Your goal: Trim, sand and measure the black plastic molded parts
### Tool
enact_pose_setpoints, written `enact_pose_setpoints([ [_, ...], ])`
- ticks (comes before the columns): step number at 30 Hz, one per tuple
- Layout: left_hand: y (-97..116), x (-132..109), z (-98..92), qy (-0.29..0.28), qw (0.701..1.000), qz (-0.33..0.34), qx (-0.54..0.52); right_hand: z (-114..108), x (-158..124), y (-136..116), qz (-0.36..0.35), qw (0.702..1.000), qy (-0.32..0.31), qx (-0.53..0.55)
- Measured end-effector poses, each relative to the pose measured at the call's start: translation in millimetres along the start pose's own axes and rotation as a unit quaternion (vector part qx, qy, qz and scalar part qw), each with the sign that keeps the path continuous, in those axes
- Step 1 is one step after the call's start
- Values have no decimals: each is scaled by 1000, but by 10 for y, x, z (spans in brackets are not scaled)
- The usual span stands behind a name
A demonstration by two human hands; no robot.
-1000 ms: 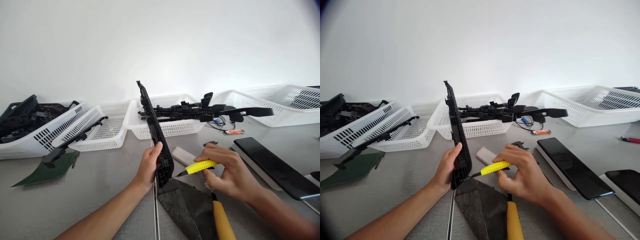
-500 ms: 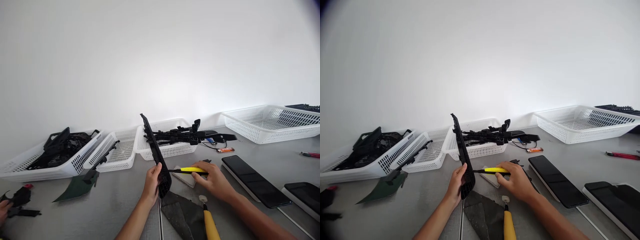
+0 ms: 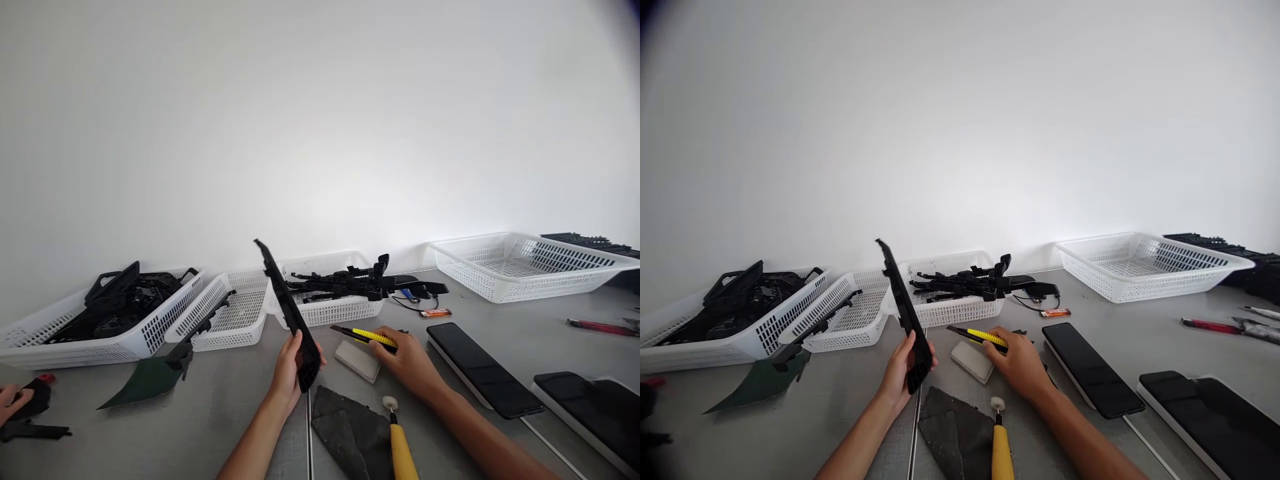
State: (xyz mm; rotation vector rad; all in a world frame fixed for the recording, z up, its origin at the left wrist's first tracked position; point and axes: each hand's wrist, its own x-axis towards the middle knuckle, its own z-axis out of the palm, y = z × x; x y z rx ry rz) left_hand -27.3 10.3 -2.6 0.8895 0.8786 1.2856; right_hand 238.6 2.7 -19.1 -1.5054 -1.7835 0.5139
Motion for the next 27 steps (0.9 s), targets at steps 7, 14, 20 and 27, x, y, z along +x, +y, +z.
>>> enact_pose_setpoints([
  [7,34,-28,7,-49,998,-42,17,-44,38,62,38,998,1,-52],
  [14,-1,9,-1,-64,997,-41,22,-81,0,-2,-7,997,-58,-53],
  [20,-1,-2,8,-72,997,-27,31,-65,-40,80,-42,992,-103,-62],
  [27,23,-27,10,-92,994,-30,41,-167,-43,217,-135,980,-133,-59],
])
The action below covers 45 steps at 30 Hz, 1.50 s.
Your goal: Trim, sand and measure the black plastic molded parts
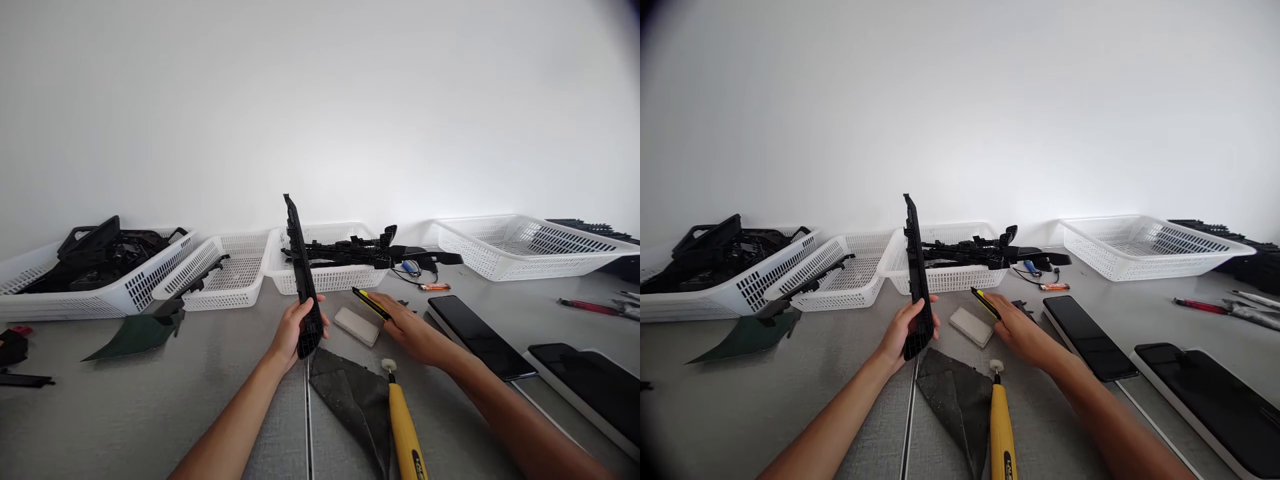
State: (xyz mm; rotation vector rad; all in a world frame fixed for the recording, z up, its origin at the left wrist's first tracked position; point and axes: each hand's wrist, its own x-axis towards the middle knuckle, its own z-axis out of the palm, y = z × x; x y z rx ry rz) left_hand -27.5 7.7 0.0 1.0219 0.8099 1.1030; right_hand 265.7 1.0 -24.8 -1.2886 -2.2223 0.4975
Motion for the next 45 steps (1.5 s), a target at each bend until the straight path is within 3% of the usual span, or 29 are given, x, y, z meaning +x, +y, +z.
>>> enact_pose_setpoints([
  [8,14,-3,8,-15,1000,-10,-12,113,-2,-105,35,992,-40,-116],
  [14,1,-2,37,2,1000,3,-21,195,-3,-343,52,992,5,-117],
  [23,-47,-12,57,26,1000,15,1,247,-32,-429,27,993,45,-107],
  [27,-61,-25,68,21,1000,19,3,284,49,-635,7,993,6,-121],
  [32,-65,-17,56,35,999,26,-1,199,302,-906,39,988,-41,-144],
  [36,-59,-11,58,58,998,33,-12,54,364,-941,54,992,4,-113],
  [40,-79,-7,67,57,998,20,-26,105,250,-949,-46,993,108,-16],
  [42,-96,1,67,57,998,15,-35,203,192,-1004,-116,987,115,-5],
  [45,-118,19,61,67,996,16,-52,352,153,-1127,-203,976,79,-9],
])
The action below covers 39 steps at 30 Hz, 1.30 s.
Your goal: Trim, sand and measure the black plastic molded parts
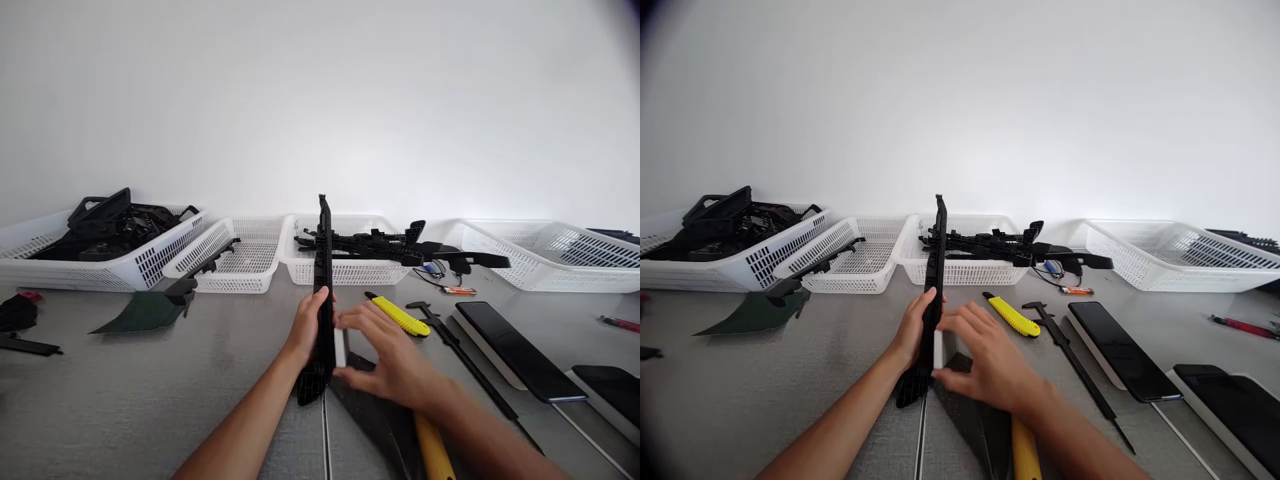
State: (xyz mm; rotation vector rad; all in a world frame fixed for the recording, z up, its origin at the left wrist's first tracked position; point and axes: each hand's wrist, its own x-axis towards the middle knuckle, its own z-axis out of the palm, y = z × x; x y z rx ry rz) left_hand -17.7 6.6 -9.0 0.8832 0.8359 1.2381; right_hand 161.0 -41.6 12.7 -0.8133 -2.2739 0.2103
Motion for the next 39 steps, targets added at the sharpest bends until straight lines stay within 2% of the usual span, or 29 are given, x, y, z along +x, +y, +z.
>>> enact_pose_setpoints([
  [3,-8,15,-3,1,1000,1,-10,84,9,-79,-35,998,-52,-8],
  [6,-2,16,0,-6,1000,0,-15,105,-6,-79,-21,996,-88,-22],
  [13,13,16,-2,-9,1000,12,-7,114,-32,-22,14,992,-117,-54],
  [22,35,-3,24,-14,1000,12,-14,98,-25,-65,33,992,-113,-48],
  [31,25,-11,29,-18,999,0,-37,107,-23,-75,-12,993,-100,-54],
  [39,19,12,30,-29,999,-9,-38,12,-12,-152,-33,994,-105,-2],
])
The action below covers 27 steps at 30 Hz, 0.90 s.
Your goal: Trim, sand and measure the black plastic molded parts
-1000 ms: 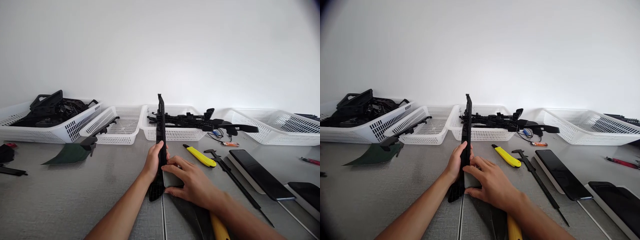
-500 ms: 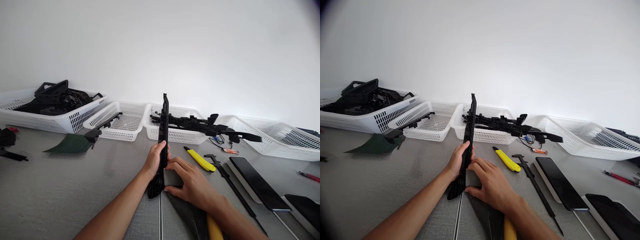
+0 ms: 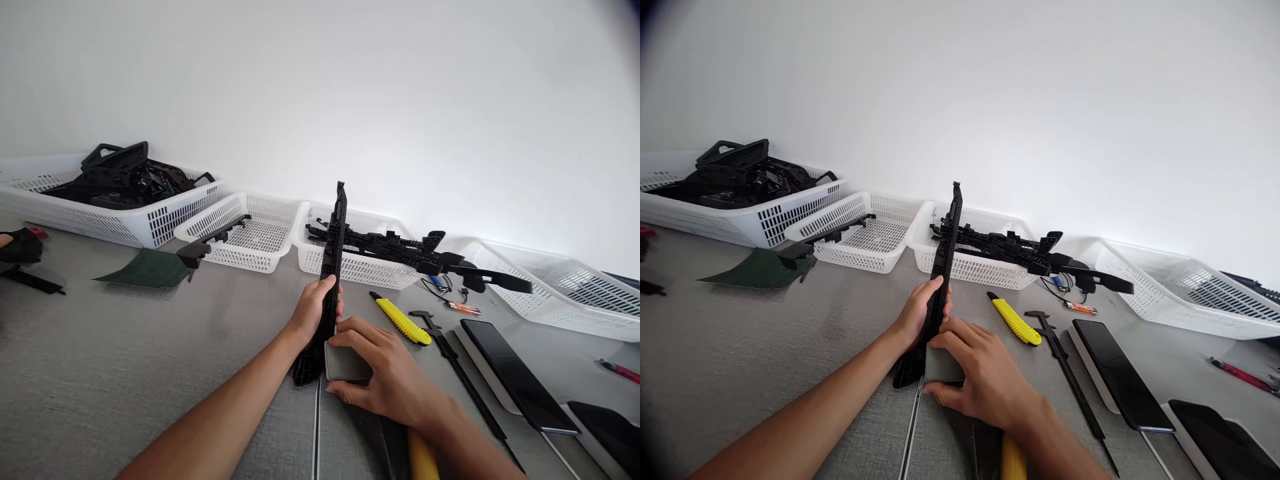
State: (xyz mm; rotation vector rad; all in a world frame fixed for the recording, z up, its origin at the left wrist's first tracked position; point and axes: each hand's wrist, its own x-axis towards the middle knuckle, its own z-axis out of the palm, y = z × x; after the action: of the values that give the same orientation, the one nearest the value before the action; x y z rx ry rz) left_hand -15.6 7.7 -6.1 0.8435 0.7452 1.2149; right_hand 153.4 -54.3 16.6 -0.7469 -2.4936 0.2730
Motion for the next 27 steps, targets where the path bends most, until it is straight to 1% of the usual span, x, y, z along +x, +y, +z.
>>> enact_pose_setpoints([
  [4,-21,13,-13,2,1000,-1,5,-39,1,-66,-12,999,-5,45],
  [7,-23,10,-14,7,1000,2,11,-30,-19,-73,10,996,-14,84],
  [9,-19,4,-8,8,1000,2,14,0,-36,-52,48,994,-10,96],
  [13,-12,-4,2,9,1000,2,14,90,-34,6,170,977,22,130],
  [15,-13,-6,3,9,1000,5,15,127,-11,26,204,969,8,139],
  [17,-17,-7,2,10,1000,6,16,152,11,41,210,967,-9,143],
  [18,-18,-7,2,10,1000,6,15,161,18,48,210,967,-4,142],
  [21,-21,-5,1,11,1000,7,15,178,22,67,219,965,54,137],
  [22,-22,-4,0,11,1000,8,16,182,19,70,220,964,62,134],
  [23,-23,-2,-1,12,1000,9,17,184,15,71,217,966,56,131],
  [26,-26,-1,-2,10,1000,5,19,182,11,63,195,972,11,129],
  [27,-26,-1,-1,9,1000,5,19,179,13,58,193,973,10,128],
])
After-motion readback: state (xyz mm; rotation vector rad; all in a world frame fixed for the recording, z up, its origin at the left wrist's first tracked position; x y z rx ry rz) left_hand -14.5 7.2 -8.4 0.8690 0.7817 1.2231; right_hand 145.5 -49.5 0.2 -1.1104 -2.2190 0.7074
